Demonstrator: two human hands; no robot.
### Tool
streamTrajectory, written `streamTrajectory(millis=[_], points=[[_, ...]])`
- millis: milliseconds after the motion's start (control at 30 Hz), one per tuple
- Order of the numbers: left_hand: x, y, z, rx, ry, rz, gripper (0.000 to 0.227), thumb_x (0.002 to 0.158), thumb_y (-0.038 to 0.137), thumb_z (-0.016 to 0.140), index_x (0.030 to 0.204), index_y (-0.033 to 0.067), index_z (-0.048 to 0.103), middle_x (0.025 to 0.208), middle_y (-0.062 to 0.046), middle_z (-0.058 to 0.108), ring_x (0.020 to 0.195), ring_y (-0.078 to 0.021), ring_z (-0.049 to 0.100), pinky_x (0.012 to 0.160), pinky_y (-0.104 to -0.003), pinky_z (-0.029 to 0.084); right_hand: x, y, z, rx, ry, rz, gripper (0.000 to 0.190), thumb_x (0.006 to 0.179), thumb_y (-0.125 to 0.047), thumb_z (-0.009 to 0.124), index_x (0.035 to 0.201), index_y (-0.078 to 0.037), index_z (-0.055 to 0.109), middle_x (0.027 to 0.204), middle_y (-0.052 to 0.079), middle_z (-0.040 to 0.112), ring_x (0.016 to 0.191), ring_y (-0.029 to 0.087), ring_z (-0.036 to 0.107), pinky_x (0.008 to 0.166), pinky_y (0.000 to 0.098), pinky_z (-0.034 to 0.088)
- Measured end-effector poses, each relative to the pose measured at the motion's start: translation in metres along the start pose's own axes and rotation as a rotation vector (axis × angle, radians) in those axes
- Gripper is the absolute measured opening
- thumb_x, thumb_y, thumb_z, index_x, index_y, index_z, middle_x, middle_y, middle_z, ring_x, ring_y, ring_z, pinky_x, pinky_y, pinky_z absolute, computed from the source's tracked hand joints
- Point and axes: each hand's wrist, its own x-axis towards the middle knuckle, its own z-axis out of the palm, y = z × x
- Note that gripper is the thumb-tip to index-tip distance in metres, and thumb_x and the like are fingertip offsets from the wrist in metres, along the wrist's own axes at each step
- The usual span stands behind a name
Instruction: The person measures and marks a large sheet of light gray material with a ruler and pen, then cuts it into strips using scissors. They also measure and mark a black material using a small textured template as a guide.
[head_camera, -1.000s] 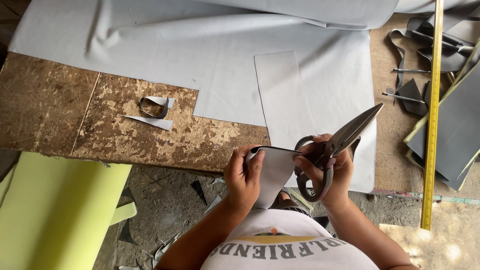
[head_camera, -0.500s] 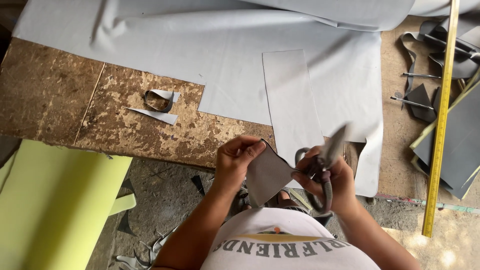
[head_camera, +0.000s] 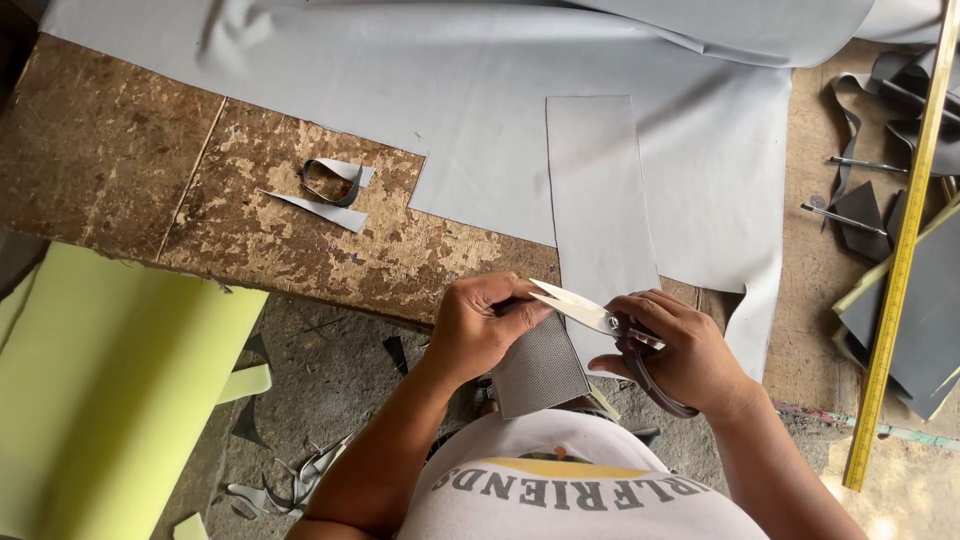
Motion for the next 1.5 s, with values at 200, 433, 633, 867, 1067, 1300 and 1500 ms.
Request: streamTrajectory(millis=[200, 433, 633, 867, 1067, 1300, 1500], points=[[-0.004, -0.003, 0.002, 0.031, 0.018, 0.008, 0.004, 0.082, 0.004, 0.079, 0.086, 0.0019, 0.078, 0.065, -0.015, 0.066, 0.064, -0.0163, 0.061, 0.057, -0.03, 0.046, 0.0, 0.009, 0.003, 0.0, -0.007, -0.053, 0.049, 0.067, -0.022, 0.094, 0.106, -0.003, 0.071, 0.076, 0.014, 0.07, 0.062, 0.03, 0.068, 0.049, 0.0352, 0.055], [-0.008, -0.011, 0.004, 0.038, 0.147, -0.04, 0.008, 0.085, 0.009, 0.079, 0.089, 0.0015, 0.079, 0.064, -0.011, 0.067, 0.067, -0.0109, 0.059, 0.057, -0.027, 0.047, -0.011, 0.032, 0.021, 0.236, 0.016, 0.135, 0.039, 0.073, -0.015, 0.089, 0.105, 0.0, 0.073, 0.055, 0.009, 0.068, 0.04, 0.02, 0.062, 0.041, 0.0289, 0.047], [-0.052, -0.098, 0.009, 0.049, 0.393, 0.05, 0.01, 0.095, 0.012, 0.076, 0.103, 0.0066, 0.077, 0.093, -0.014, 0.078, 0.082, -0.0199, 0.074, 0.065, -0.028, 0.058, 0.049, 0.002, 0.069, 0.47, -0.111, 0.099, 0.042, 0.073, -0.01, 0.088, 0.101, 0.0, 0.058, 0.088, 0.021, 0.066, 0.067, 0.04, 0.063, 0.063, 0.049, 0.049], [-0.165, -0.224, -0.078, 0.245, 0.188, -0.441, 0.123, 0.068, 0.079, 0.059, 0.164, 0.0136, 0.02, 0.145, -0.017, 0.042, 0.134, -0.0296, 0.055, 0.106, -0.042, 0.048, 0.057, -0.026, 0.14, 0.9, -0.514, 0.183, 0.037, 0.085, -0.001, 0.076, 0.119, -0.005, 0.063, 0.109, 0.007, 0.072, 0.096, 0.018, 0.072, 0.084, 0.0303, 0.062], [-0.133, -0.258, -0.109, -0.699, 0.157, -0.705, 0.106, 0.08, 0.083, 0.046, 0.157, 0.0126, 0.034, 0.149, -0.017, 0.049, 0.13, -0.0299, 0.057, 0.096, -0.041, 0.051, 0.047, -0.063, 0.163, 1.118, -1.019, 0.013, 0.047, 0.089, -0.023, 0.077, 0.133, -0.015, 0.061, 0.111, -0.003, 0.057, 0.103, 0.012, 0.053, 0.099, 0.0239, 0.046], [-0.153, -0.277, -0.289, -1.035, 0.612, -0.542, 0.05, 0.094, 0.029, 0.057, 0.138, 0.0066, 0.061, 0.123, -0.019, 0.072, 0.108, -0.0324, 0.07, 0.095, -0.05, 0.054, 0.053, -0.02, 0.125, 0.916, -1.099, 0.014, 0.053, 0.087, -0.022, 0.075, 0.134, -0.007, 0.056, 0.11, 0.009, 0.067, 0.093, 0.019, 0.062, 0.082, 0.0325, 0.053], [-0.132, -0.098, -0.304, -0.281, 1.291, -0.412, 0.051, 0.075, 0.028, 0.067, 0.125, 0.0376, 0.07, 0.125, 0.014, 0.075, 0.114, -0.0096, 0.073, 0.092, -0.04, 0.061, 0.037, 0.028, 0.085, 0.815, -0.924, 0.183, 0.057, 0.083, -0.024, 0.081, 0.129, -0.006, 0.053, 0.119, 0.008, 0.07, 0.094, 0.017, 0.067, 0.077, 0.0306, 0.056]])
